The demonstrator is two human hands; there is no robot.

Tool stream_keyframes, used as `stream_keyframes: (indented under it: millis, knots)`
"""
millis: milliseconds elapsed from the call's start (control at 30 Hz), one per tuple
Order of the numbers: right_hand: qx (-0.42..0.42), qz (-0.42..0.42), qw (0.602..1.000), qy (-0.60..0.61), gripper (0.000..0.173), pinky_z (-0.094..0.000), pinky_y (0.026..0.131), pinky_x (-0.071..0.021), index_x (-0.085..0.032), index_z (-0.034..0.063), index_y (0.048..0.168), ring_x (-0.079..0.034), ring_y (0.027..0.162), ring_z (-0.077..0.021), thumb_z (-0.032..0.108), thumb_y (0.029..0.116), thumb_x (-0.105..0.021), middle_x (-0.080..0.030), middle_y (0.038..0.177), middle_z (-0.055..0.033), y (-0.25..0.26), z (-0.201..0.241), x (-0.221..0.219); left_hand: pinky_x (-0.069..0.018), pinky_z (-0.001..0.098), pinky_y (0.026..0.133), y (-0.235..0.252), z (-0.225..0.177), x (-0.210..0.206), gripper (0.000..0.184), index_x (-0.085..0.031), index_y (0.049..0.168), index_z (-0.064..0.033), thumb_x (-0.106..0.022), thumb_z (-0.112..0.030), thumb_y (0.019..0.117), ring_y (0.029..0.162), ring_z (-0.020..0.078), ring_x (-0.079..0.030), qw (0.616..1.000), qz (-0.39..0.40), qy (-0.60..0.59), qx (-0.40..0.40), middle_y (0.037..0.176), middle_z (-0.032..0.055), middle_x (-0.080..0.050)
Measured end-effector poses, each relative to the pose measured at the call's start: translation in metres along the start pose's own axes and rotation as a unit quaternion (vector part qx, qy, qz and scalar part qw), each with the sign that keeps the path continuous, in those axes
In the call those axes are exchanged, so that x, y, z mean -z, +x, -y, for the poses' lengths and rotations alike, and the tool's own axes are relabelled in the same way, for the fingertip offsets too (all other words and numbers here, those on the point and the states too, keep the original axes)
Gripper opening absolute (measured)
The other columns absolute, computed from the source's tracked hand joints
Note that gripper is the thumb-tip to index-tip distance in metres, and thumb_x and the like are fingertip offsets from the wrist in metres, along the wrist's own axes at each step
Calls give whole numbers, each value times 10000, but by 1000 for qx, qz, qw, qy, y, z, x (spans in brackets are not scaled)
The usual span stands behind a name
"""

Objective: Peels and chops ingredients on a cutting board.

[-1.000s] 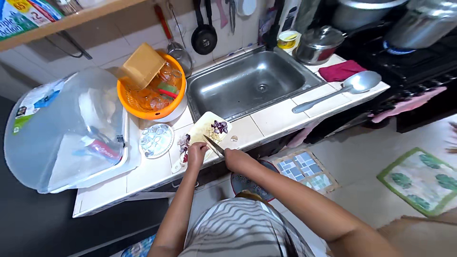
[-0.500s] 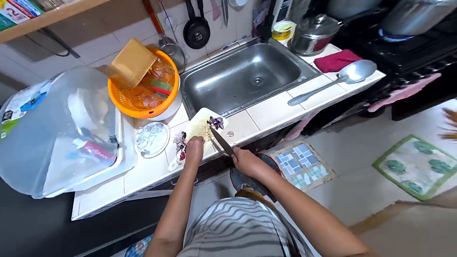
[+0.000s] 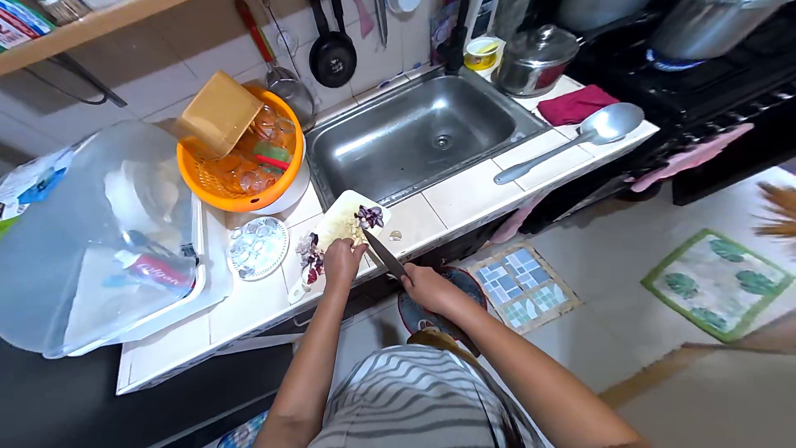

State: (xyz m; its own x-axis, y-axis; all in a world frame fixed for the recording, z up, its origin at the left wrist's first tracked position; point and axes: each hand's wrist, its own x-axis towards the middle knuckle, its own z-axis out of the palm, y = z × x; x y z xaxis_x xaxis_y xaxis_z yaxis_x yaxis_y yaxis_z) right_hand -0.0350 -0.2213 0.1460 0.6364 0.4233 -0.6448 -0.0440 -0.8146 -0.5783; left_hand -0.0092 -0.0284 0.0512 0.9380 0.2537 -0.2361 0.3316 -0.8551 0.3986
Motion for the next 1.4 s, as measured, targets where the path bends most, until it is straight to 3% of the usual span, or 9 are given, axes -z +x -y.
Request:
stream_keyframes:
  millis: [267, 367, 533, 733, 900, 1033, 1400]
  knots:
    - [-18, 31, 999, -19, 360, -468, 918, -505, -463, -44, 1387, -647, 1051, -347, 158, 1130, -312, -594, 1231, -272, 18, 6, -6, -472, 527, 1034, -2, 10, 5, 295, -709, 1203, 19, -582, -180, 1025, 1180, 385, -634, 999, 16, 38, 5, 1207, 245, -669]
    - [-23, 36, 998, -35, 353, -487, 938, -499, -470, -42, 1384, -637, 1103, -363, 146, 1123, -324, -589, 1260, -275, 29, 10, -11, -462, 524, 1050, -4, 15, 9, 291, -717, 1200, 15, -581, -177, 1028, 1197, 388, -628, 998, 31, 51, -2, 1214, 248, -672]
    - [-25, 29, 997, -65, 375, -546, 1063, -442, -469, -55, 1418, -563, 1299, -401, 121, 1103, -365, -559, 1384, -288, 42, 20, -15, -435, 531, 1088, -4, 16, 14, 329, -686, 1260, 29, -582, -192, 1040, 1246, 402, -598, 998, 53, 45, -1, 1264, 257, -652]
    - [-30, 35, 994, -99, 375, -531, 1056, -450, -461, -47, 1426, -573, 1290, -394, 106, 1099, -359, -567, 1376, -279, 43, 30, -16, -444, 534, 1080, -2, 18, 16, 332, -702, 1235, 28, -595, -218, 1038, 1240, 396, -609, 997, 65, 46, 12, 1252, 248, -667]
    - [-35, 38, 993, -105, 378, -540, 1078, -439, -459, -50, 1430, -549, 1328, -400, 100, 1097, -362, -562, 1395, -280, 45, 31, -15, -457, 525, 1069, 0, 21, 14, 353, -652, 1360, -51, -594, -165, 1031, 1216, 375, -632, 998, 47, 30, -10, 1252, 211, -685]
    - [-38, 33, 993, -103, 376, -535, 1082, -434, -463, -54, 1426, -548, 1331, -400, 99, 1101, -353, -565, 1392, -282, 46, 33, -14, -448, 518, 1080, 0, 21, 13, 297, -702, 1262, -7, -581, -161, 1040, 1219, 371, -635, 999, 49, 18, -8, 1242, 214, -693]
    - [-40, 49, 989, -130, 365, -553, 1071, -433, -469, -57, 1412, -553, 1317, -417, 84, 1096, -355, -575, 1368, -291, 42, 42, -7, -460, 525, 1055, 6, 21, 17, 232, -746, 1140, 10, -609, -133, 1019, 1181, 368, -647, 998, 57, -10, -5, 1195, 211, -705]
